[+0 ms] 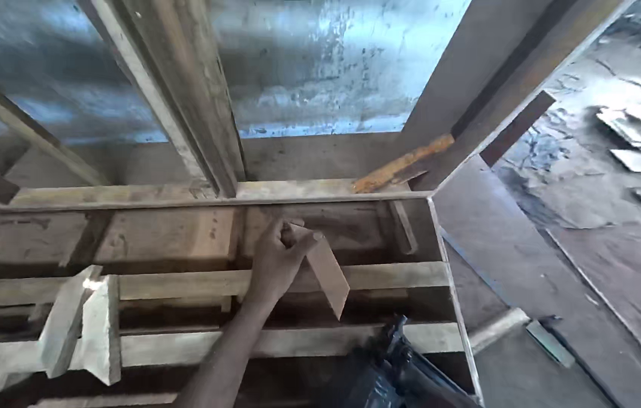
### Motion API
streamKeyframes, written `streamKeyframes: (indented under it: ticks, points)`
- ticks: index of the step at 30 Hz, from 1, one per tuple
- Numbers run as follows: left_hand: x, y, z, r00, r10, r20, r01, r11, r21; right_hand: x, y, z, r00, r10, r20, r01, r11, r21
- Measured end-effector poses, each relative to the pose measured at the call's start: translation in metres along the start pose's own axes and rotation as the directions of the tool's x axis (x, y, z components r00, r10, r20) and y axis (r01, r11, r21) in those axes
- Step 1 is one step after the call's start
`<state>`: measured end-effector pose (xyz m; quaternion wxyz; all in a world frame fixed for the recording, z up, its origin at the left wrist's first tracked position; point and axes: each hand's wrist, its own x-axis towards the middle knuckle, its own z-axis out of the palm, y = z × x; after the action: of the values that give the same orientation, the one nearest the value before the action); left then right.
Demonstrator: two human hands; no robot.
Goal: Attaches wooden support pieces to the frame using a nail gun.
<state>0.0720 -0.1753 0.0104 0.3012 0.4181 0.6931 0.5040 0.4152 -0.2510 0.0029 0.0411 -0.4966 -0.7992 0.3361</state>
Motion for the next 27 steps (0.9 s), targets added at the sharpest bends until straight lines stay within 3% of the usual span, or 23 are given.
streamKeyframes:
  ticks: [2, 5, 10, 13, 18, 20, 22, 24, 27]
  points:
    - [0.006, 0.007, -0.009, 0.997, 0.038, -0.063, -0.044, 0.994, -0.096, 0.036, -0.008, -0.022, 0.945, -0.194, -0.263, 0.203, 0.979, 0.007]
    - [0.015, 0.021, -0.018, 0.972, 0.054, -0.227, -0.051, 0.998, 0.021, 0.11, -0.059, -0.025, 0.81, -0.408, -0.422, 0.406, 0.909, -0.1]
    - [0.034, 0.037, -0.029, 0.915, 0.128, -0.383, -0.069, 0.984, 0.163, 0.216, -0.116, 0.019, 0.764, -0.463, -0.45, 0.458, 0.88, -0.128]
    - [0.05, 0.032, -0.046, 0.896, 0.18, -0.406, -0.138, 0.982, 0.132, 0.264, -0.133, 0.012, 0.824, -0.408, -0.393, 0.483, 0.868, 0.112]
    - [0.085, -0.012, -0.103, 0.67, 0.394, -0.629, -0.336, 0.917, 0.216, 0.366, -0.151, 0.0, 0.762, -0.586, -0.276, 0.643, 0.737, 0.21]
    - [0.106, -0.028, -0.122, 0.696, 0.442, -0.566, -0.358, 0.897, 0.26, 0.394, -0.164, 0.006, 0.785, -0.565, -0.255, 0.617, 0.748, 0.245]
    - [0.122, -0.035, -0.127, 0.775, 0.451, -0.443, -0.395, 0.892, 0.218, 0.408, -0.166, 0.013, 0.771, -0.575, -0.274, 0.632, 0.744, 0.216]
    - [0.132, -0.037, -0.125, 0.827, 0.412, -0.383, -0.379, 0.911, 0.161, 0.411, -0.16, 0.015, 0.723, -0.632, -0.28, 0.679, 0.725, 0.115]
    - [0.135, -0.043, -0.123, 0.838, 0.373, -0.398, -0.322, 0.927, 0.191, 0.41, -0.149, 0.018, 0.646, -0.712, -0.275, 0.73, 0.682, -0.051]
